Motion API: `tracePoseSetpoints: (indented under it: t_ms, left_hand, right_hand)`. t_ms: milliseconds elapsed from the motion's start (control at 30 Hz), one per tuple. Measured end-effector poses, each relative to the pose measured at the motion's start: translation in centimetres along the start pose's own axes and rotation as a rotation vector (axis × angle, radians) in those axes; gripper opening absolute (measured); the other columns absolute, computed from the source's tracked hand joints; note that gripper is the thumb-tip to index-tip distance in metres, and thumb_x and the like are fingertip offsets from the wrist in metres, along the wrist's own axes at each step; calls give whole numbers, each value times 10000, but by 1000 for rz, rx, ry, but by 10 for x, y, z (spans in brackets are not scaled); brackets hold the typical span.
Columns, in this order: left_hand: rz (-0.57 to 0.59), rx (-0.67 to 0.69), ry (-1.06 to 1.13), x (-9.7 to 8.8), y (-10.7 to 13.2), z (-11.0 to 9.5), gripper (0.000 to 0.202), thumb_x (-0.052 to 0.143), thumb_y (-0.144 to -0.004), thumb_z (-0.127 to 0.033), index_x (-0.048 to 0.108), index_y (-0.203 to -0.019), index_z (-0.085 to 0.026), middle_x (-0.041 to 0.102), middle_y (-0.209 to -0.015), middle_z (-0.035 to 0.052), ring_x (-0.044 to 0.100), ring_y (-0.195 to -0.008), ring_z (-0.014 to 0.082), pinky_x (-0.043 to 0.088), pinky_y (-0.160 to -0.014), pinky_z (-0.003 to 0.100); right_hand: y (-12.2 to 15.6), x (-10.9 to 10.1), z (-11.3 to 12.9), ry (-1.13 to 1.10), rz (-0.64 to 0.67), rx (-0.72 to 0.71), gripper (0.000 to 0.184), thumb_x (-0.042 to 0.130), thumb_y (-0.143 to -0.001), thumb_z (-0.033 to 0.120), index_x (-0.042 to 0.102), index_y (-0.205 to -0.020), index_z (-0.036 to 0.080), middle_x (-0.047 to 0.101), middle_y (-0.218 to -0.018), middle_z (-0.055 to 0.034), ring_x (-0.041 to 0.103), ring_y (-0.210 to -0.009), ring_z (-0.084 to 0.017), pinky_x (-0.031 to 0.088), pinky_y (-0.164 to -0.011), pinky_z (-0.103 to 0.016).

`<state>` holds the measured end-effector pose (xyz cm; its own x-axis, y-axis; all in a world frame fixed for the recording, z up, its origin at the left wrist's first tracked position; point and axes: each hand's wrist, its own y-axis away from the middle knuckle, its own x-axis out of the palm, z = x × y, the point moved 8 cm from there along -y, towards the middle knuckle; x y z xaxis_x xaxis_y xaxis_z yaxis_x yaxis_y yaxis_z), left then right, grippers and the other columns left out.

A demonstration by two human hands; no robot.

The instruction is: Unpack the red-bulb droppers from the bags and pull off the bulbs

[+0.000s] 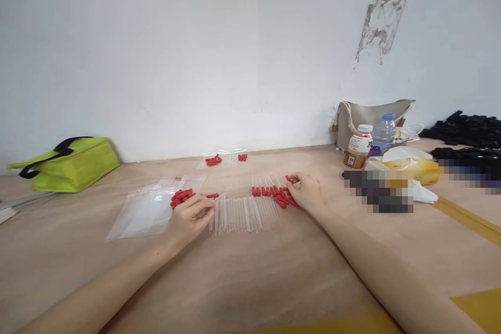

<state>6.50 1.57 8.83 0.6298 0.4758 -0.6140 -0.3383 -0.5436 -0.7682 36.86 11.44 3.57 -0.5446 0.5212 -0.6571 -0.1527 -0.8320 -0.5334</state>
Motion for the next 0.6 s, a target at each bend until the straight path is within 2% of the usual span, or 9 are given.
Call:
tracePoseSetpoints:
  t_ms: [167, 300, 500, 600]
  left_hand:
    - [117, 145, -85, 34, -4, -28, 223, 416, -776, -91, 598, -682, -180, 579, -709, 30, 541, -621, 119, 450, -592, 231]
    - [244, 101, -104, 55, 0, -25, 231, 397, -765, -74, 589, -676, -167, 541, -733, 38, 523, -597, 124, 432, -550, 239]
    - [329, 10, -122, 60, 4, -23, 135, 485, -778, -199, 597, -712, -161, 548, -921, 65, 529, -573, 126, 439, -556, 282]
    - [354, -29, -100, 60, 4, -22, 141, 515, -774, -252, 590, -706, -153, 532, -923, 71, 526, -572, 125, 442, -557, 287]
  right_hand:
    - [-1, 7, -10, -115, 84, 83, 273, 492, -746, 333, 662, -924, 215, 674, -826, -44, 600, -754, -183, 431, -677, -289]
    - [-3, 21, -17, -197, 149, 121, 280, 482, -764, 304, 649, -964, 201, 681, -771, -51, 614, -689, -179, 455, -627, -285]
    - [-14, 29, -26, -181, 156, 158, 250, 489, -758, 243, 647, -939, 176, 682, -782, -53, 615, -678, -166, 459, -632, -277]
    - [-18, 29, -31, -161, 137, 177, 229, 517, -735, 227, 644, -915, 165, 677, -796, -57, 607, -708, -165, 450, -663, -278]
